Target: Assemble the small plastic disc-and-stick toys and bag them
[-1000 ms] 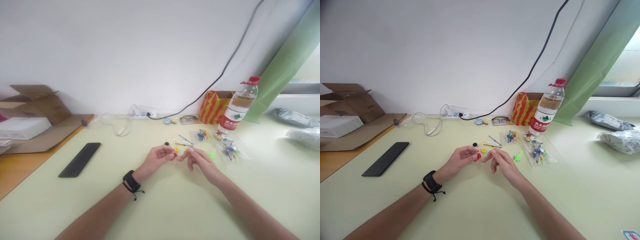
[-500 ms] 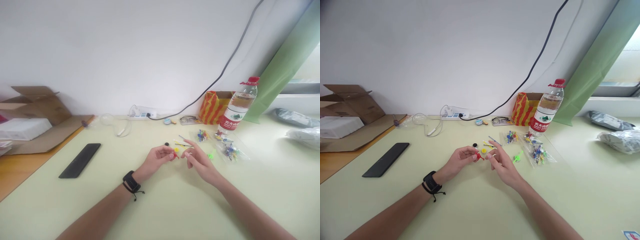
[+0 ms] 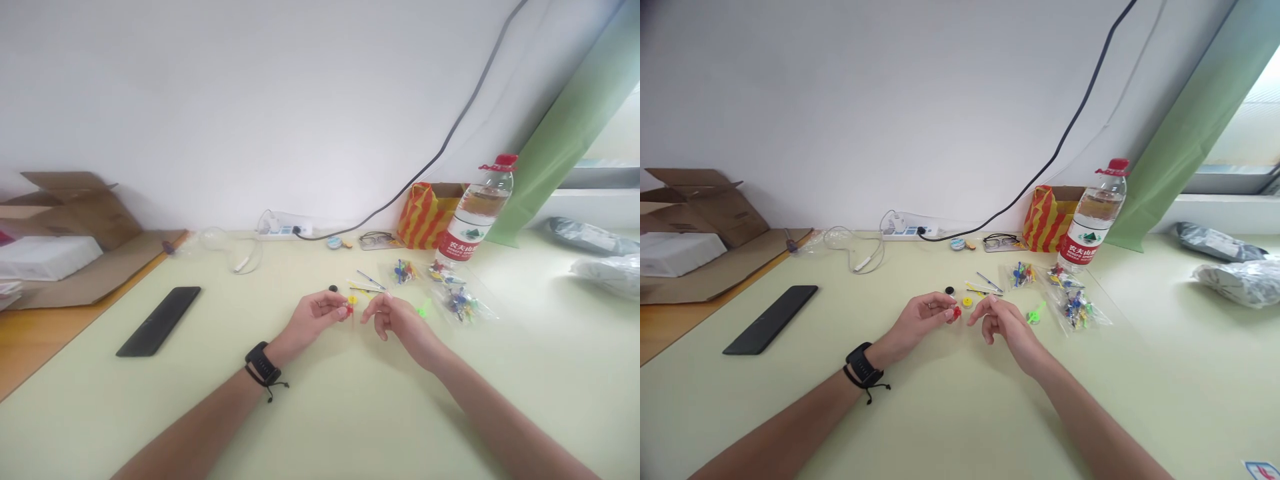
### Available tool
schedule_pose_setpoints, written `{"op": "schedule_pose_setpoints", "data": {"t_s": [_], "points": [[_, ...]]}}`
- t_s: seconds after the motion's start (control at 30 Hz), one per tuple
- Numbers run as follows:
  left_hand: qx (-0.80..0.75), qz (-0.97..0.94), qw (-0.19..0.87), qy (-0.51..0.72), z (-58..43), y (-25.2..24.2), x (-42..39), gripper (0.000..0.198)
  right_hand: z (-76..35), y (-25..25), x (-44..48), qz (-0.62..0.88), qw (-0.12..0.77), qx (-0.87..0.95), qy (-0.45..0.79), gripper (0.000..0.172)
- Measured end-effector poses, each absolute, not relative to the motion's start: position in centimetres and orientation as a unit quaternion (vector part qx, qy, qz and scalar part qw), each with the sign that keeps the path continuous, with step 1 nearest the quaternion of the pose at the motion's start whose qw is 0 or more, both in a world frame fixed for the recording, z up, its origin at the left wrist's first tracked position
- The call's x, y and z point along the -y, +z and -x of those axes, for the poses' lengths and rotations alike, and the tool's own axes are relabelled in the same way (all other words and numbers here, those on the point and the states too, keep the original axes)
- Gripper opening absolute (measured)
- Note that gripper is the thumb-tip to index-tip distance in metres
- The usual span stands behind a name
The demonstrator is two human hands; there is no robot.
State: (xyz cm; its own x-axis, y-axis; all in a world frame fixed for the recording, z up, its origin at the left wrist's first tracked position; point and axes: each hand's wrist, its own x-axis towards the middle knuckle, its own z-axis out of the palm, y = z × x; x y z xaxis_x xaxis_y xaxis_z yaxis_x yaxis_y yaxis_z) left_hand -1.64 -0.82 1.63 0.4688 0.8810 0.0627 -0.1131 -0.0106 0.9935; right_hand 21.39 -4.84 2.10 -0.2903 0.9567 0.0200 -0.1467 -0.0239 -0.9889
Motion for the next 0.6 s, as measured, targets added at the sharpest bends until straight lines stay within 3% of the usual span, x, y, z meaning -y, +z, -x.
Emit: {"op": "schedule_pose_setpoints", "data": {"t_s": [0.4, 0.53, 0.6], "points": [[-0.324, -0.598, 0.617, 0.396, 1.64, 1.79, 0.95, 0.029, -21.20, 3.02, 5.45, 0.426, 0.440, 0.544, 0.573, 0.046], [-0.324, -0.595, 0.619, 0.396, 1.66, 1.68, 0.90, 0.029, -21.01, 2.78, 5.60, 0.442, 0.460, 0.585, 0.501, 0.040], [-0.323, -0.594, 0.624, 0.392, 1.68, 1.67, 0.90, 0.029, -20.86, 2.36, 5.68, 0.439, 0.476, 0.605, 0.464, 0.047]]}}
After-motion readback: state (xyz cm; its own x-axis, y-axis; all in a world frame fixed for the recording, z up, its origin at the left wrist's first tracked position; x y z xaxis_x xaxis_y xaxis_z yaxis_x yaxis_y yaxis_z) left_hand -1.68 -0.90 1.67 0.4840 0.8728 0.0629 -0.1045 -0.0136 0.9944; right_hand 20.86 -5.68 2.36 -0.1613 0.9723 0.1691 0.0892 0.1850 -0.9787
